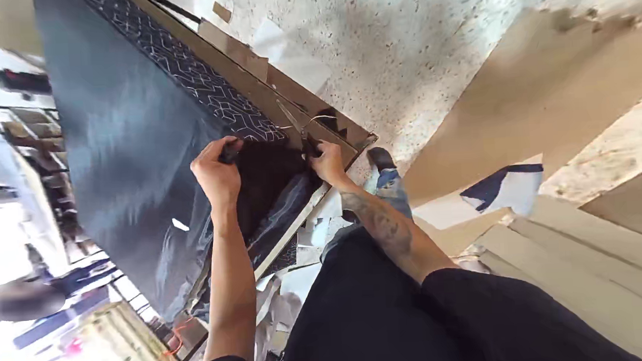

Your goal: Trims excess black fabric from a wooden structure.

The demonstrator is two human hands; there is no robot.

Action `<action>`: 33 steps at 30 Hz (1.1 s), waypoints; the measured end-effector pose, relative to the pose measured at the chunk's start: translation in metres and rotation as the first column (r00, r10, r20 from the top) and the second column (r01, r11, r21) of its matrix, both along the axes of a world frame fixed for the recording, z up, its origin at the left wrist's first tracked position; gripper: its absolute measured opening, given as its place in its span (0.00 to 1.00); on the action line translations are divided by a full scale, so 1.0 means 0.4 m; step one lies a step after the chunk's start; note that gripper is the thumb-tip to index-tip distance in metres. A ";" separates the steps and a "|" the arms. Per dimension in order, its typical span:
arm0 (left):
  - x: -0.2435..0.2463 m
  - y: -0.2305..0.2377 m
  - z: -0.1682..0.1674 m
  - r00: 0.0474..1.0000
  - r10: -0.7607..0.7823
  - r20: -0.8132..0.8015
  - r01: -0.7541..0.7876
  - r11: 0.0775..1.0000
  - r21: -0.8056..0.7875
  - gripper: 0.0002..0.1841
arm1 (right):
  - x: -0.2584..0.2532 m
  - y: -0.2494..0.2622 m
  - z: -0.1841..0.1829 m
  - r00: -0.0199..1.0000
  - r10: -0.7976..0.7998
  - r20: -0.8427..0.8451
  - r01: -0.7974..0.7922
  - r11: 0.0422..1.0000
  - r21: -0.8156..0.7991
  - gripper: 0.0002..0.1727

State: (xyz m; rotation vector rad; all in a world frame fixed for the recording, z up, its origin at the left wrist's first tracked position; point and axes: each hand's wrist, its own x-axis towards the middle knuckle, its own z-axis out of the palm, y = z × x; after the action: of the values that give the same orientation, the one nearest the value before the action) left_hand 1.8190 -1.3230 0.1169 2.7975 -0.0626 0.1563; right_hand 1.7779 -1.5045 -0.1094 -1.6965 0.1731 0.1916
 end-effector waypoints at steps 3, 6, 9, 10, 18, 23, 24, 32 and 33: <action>0.001 -0.008 -0.013 0.992 0.128 -0.008 -0.128 0.992 -0.008 0.10 | 0.081 -0.024 0.009 0.964 0.171 -0.203 -0.192 0.977 -0.092 0.11; 0.015 -0.018 -0.026 0.982 0.177 0.062 -0.181 0.982 0.062 0.11 | 0.153 0.000 0.009 0.921 0.202 -0.334 -0.283 0.935 -0.215 0.10; 0.038 -0.016 -0.041 0.975 0.202 0.096 -0.210 0.974 0.084 0.11 | 0.181 0.006 0.018 0.914 0.250 -0.321 -0.299 0.948 -0.113 0.10; 0.048 -0.010 -0.047 0.971 0.218 0.097 -0.226 0.970 0.087 0.11 | 0.188 -0.009 0.029 0.911 0.284 -0.299 -0.307 0.951 -0.034 0.12; 0.071 -0.006 -0.059 0.944 0.326 0.043 -0.328 0.944 0.044 0.12 | 0.202 -0.033 0.039 0.827 0.430 -0.361 -0.482 0.874 -0.065 0.13; 0.065 -0.006 -0.056 0.949 0.308 0.066 -0.313 0.946 0.085 0.14 | 0.185 -0.090 0.020 0.793 0.558 -0.246 -0.494 0.824 0.277 0.22; 0.062 -0.009 -0.054 0.948 0.311 0.060 -0.315 0.947 0.067 0.14 | 0.177 -0.090 0.019 0.790 0.565 -0.236 -0.536 0.825 0.179 0.19; -0.171 -0.036 0.054 0.869 0.490 0.066 -0.487 0.872 -0.059 0.10 | 0.114 -0.041 0.007 0.913 0.407 -0.028 -0.407 0.913 0.003 0.08; -0.222 -0.044 0.054 0.852 0.503 0.145 -0.505 0.863 -0.022 0.12 | 0.116 -0.042 0.009 0.913 0.408 0.008 -0.408 0.913 -0.005 0.06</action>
State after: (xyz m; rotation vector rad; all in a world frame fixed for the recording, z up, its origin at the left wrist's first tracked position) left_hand 1.7304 -1.3406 0.1384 2.7478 0.6470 0.4875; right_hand 1.8244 -1.5213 -0.1058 -1.7210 -0.1930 0.4952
